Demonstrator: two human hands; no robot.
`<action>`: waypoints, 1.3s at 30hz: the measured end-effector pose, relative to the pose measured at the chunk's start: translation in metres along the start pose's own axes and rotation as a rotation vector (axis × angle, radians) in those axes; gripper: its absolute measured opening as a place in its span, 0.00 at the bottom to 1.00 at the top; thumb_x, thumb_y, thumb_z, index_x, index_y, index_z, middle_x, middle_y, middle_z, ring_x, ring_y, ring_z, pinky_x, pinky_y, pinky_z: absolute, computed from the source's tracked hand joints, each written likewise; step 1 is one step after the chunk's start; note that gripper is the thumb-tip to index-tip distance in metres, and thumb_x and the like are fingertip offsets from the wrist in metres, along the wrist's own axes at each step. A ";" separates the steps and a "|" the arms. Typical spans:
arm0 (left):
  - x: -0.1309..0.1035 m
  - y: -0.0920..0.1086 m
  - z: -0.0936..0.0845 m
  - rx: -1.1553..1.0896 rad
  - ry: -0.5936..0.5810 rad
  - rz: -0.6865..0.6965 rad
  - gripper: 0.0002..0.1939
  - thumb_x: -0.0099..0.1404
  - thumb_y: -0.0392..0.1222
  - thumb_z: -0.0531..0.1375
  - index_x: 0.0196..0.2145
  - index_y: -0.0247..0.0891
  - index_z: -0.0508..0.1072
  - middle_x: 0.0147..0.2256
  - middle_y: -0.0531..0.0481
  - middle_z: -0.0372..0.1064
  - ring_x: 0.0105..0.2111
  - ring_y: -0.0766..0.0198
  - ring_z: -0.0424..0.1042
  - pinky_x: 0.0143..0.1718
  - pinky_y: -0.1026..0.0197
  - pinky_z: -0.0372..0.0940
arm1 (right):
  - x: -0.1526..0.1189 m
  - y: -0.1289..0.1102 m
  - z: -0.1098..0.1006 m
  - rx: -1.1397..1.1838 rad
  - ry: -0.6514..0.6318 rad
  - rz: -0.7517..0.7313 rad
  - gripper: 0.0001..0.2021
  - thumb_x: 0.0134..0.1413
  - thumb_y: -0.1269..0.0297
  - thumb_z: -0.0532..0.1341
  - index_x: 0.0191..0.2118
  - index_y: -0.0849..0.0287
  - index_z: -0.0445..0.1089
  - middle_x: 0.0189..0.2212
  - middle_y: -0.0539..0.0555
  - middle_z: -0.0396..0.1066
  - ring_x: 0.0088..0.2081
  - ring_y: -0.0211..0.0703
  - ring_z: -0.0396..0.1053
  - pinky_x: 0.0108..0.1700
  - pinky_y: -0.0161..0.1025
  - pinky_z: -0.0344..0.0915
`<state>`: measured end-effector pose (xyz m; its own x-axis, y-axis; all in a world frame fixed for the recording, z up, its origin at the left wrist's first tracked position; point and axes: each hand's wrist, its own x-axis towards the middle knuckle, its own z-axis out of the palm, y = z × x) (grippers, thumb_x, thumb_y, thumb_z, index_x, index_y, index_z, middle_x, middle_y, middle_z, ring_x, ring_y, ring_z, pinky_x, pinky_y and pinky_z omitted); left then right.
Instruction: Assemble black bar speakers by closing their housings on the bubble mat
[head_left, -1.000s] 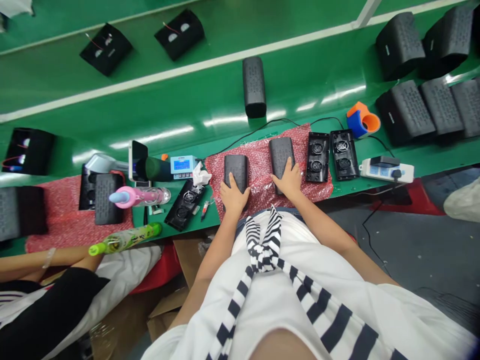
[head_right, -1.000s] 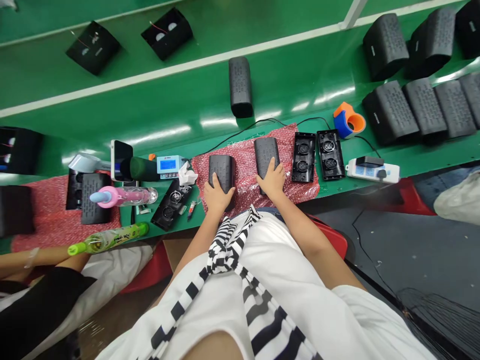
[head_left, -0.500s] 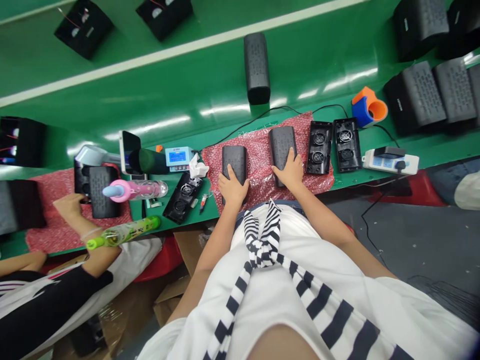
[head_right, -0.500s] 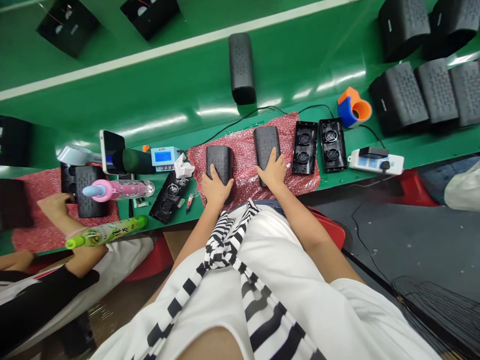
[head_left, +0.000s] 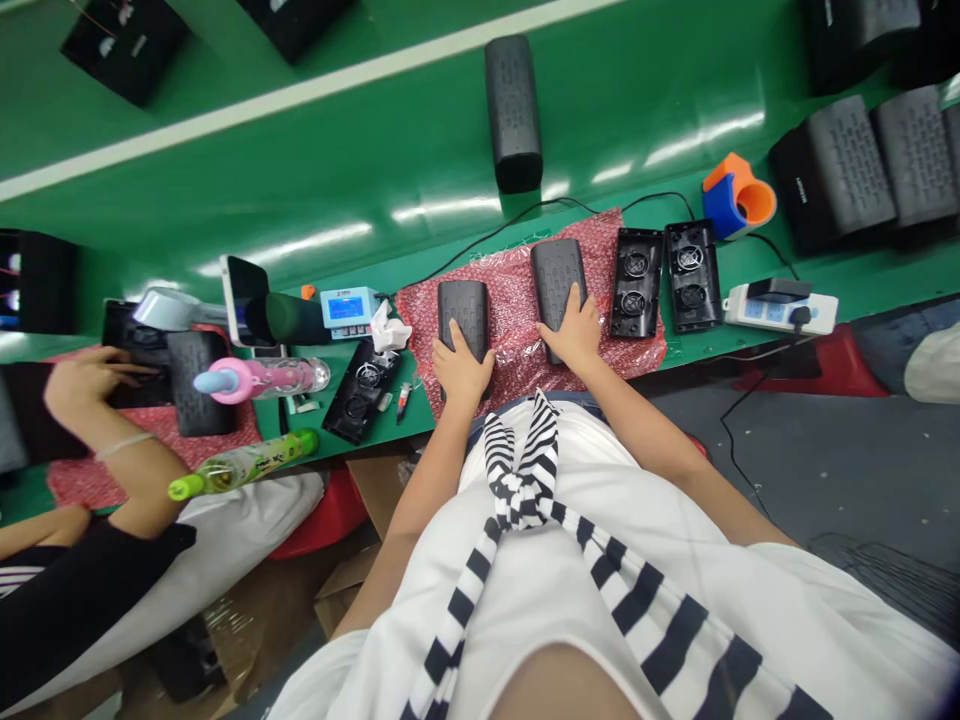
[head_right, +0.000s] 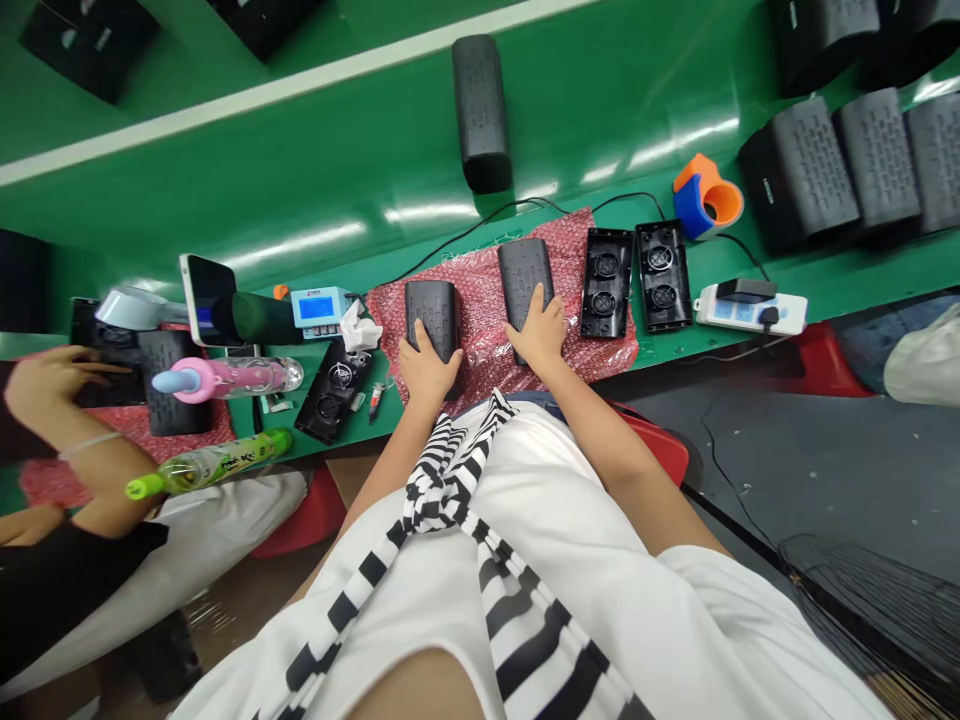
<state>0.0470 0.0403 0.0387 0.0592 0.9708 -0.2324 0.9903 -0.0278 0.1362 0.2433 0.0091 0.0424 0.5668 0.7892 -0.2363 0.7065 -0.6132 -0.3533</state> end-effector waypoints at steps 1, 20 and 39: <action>-0.001 0.000 0.000 0.000 0.000 0.005 0.50 0.60 0.59 0.60 0.70 0.34 0.43 0.63 0.23 0.49 0.61 0.35 0.57 0.60 0.43 0.54 | 0.000 0.000 0.000 0.004 0.001 -0.002 0.50 0.50 0.51 0.68 0.70 0.70 0.43 0.63 0.81 0.49 0.60 0.72 0.57 0.58 0.59 0.56; -0.001 -0.002 0.003 -0.057 0.022 -0.029 0.50 0.58 0.58 0.62 0.70 0.36 0.44 0.62 0.26 0.51 0.60 0.35 0.58 0.59 0.42 0.54 | 0.001 0.001 0.011 0.086 0.038 -0.010 0.50 0.47 0.55 0.69 0.69 0.69 0.43 0.63 0.81 0.45 0.61 0.76 0.53 0.58 0.66 0.53; 0.013 -0.046 0.001 -0.795 -0.340 -0.201 0.37 0.55 0.42 0.65 0.61 0.33 0.58 0.54 0.37 0.69 0.50 0.55 0.73 0.52 0.54 0.67 | 0.039 0.075 0.019 1.270 -0.328 0.238 0.24 0.30 0.62 0.71 0.40 0.58 0.70 0.39 0.53 0.76 0.43 0.49 0.73 0.55 0.52 0.67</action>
<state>0.0024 0.0538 0.0285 0.0536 0.8126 -0.5804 0.6131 0.4320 0.6614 0.3104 -0.0050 -0.0105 0.3661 0.7492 -0.5521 -0.3792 -0.4217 -0.8237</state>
